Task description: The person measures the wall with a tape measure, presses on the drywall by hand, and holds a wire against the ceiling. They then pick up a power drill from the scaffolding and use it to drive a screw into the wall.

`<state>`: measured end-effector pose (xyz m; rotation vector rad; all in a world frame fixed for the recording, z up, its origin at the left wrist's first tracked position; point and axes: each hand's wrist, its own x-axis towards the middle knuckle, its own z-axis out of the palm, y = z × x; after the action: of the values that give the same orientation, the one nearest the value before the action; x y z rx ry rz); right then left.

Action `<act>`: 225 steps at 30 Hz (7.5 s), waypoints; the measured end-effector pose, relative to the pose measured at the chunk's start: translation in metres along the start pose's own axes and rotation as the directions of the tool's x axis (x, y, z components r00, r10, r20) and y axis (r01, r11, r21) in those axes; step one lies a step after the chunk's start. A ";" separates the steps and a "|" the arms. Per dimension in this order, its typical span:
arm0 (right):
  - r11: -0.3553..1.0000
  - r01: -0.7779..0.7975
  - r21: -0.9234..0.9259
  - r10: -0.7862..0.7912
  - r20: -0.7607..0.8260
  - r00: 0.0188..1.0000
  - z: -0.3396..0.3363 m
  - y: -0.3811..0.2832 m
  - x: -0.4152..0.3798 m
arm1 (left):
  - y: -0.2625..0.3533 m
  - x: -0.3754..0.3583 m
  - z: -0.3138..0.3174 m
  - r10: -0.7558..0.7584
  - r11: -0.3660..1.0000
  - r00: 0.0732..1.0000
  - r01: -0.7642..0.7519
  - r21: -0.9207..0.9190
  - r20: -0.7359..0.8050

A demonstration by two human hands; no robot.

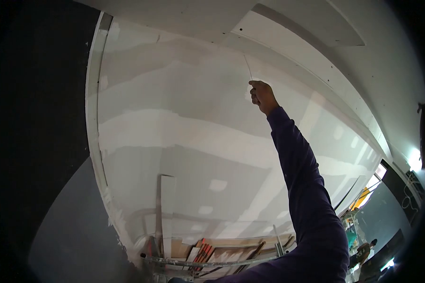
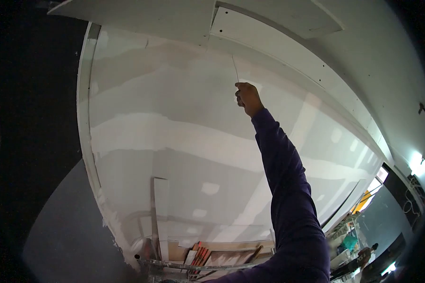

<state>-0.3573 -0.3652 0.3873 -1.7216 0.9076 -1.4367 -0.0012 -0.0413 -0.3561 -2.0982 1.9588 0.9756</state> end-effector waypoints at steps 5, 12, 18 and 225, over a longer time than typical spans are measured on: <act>0.996 -0.033 0.078 0.028 0.065 0.998 -0.015 -0.006 0.007 | 0.008 -0.038 0.012 -0.064 0.996 0.998 0.063 -0.060 -0.020; 0.980 -0.041 0.195 0.029 0.065 0.997 -0.013 -0.005 0.014 | 0.014 -0.084 0.028 -0.140 0.981 0.989 0.132 -0.145 -0.050; 0.980 -0.058 0.193 0.059 0.002 0.998 -0.016 -0.002 0.008 | 0.012 -0.115 0.042 -0.188 0.964 0.980 0.171 -0.205 -0.066; 0.655 0.458 -0.601 -0.755 -0.503 0.420 -0.045 -0.100 -0.331 | 0.299 -0.283 -0.518 0.495 0.417 -0.589 -0.484 0.769 -0.639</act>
<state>-0.4394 -0.0336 0.3161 -1.8706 1.0174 -2.7790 -0.0743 -0.1009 0.2986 -1.0722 3.9272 -1.7665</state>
